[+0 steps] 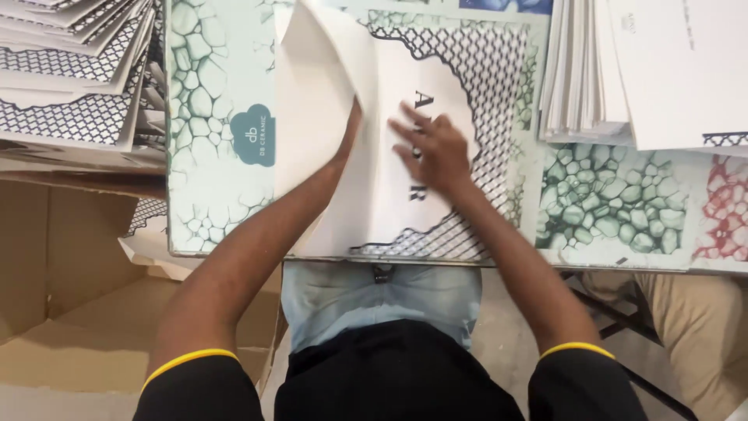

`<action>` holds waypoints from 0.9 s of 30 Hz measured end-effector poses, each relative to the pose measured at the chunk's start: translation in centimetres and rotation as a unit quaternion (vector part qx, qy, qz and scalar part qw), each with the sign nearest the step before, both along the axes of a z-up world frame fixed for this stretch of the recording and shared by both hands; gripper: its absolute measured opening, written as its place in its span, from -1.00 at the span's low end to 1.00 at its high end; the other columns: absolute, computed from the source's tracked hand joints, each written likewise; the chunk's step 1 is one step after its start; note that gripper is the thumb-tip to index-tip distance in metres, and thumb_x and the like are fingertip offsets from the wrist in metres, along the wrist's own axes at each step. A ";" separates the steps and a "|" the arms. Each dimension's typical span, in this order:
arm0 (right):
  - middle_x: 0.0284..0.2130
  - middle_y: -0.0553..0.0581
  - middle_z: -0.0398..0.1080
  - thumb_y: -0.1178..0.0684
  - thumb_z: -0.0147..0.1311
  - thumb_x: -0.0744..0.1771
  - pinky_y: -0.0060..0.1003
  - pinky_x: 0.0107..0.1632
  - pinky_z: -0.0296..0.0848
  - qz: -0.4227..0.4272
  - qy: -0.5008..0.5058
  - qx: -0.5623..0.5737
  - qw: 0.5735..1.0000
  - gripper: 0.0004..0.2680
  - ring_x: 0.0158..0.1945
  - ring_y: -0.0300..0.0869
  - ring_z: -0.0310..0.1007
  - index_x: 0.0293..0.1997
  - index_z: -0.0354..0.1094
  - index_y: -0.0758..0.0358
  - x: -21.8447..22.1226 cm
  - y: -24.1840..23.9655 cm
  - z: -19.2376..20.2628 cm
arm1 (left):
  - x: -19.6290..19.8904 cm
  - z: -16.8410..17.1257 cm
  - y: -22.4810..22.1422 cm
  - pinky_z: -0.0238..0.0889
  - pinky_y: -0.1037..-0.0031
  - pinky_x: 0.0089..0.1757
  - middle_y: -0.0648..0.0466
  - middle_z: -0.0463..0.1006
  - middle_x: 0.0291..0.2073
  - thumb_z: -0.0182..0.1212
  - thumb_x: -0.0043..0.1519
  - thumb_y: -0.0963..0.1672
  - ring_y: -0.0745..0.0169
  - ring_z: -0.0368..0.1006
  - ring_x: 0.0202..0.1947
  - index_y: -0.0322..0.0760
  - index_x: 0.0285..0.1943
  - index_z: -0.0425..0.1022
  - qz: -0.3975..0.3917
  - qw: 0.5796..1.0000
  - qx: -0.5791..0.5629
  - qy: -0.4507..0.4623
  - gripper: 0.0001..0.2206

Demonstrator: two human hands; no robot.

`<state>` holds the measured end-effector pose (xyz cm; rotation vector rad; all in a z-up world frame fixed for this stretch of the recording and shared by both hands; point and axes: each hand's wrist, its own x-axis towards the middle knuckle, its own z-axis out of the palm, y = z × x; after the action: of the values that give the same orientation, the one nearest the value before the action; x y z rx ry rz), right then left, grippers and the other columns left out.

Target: Fold and crease printed paper materials to form paper bags in a manufacturing setting.

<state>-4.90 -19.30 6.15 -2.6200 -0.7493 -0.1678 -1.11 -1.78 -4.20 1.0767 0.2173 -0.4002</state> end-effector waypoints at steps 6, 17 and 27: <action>-0.14 0.03 0.51 0.02 0.26 0.30 -0.18 -0.13 0.49 -0.047 0.088 0.062 0.993 -0.91 -0.20 -0.08 0.51 -0.20 0.48 0.10 -3.0 -1.4 -4.7 | -2.0 3.0 -3.6 -0.31 0.34 0.43 -0.18 -0.09 0.59 -0.34 0.45 0.07 -0.05 -0.21 0.59 -0.45 0.61 -0.16 0.032 0.982 0.173 -0.072 -0.35; 0.18 0.11 0.44 -0.18 -0.02 0.40 -0.21 0.10 0.56 -0.097 0.304 0.513 0.797 -0.54 0.15 -0.11 0.48 0.40 0.17 0.30 7.2 -3.4 3.8 | -5.3 7.9 -7.7 -0.28 0.04 0.42 -0.39 -0.05 0.54 0.05 0.28 -0.03 -0.31 -0.16 0.56 -0.54 0.58 -0.13 0.051 0.800 0.581 -0.138 -0.26; -0.30 0.27 0.55 0.18 0.31 0.28 -0.02 -0.05 0.45 0.170 0.078 0.033 0.982 -0.88 -0.15 0.15 0.53 -0.13 0.56 0.22 15.7 4.4 7.3 | -6.2 13.2 0.1 -0.13 -0.14 0.29 -0.33 0.09 0.46 0.18 0.30 0.04 -0.43 0.01 0.43 -0.26 0.50 0.17 -0.013 0.732 0.650 -0.201 -0.38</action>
<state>10.81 -14.89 13.49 -2.3659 -1.0964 0.1067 -7.27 -1.68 9.03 2.5342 0.0632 0.0525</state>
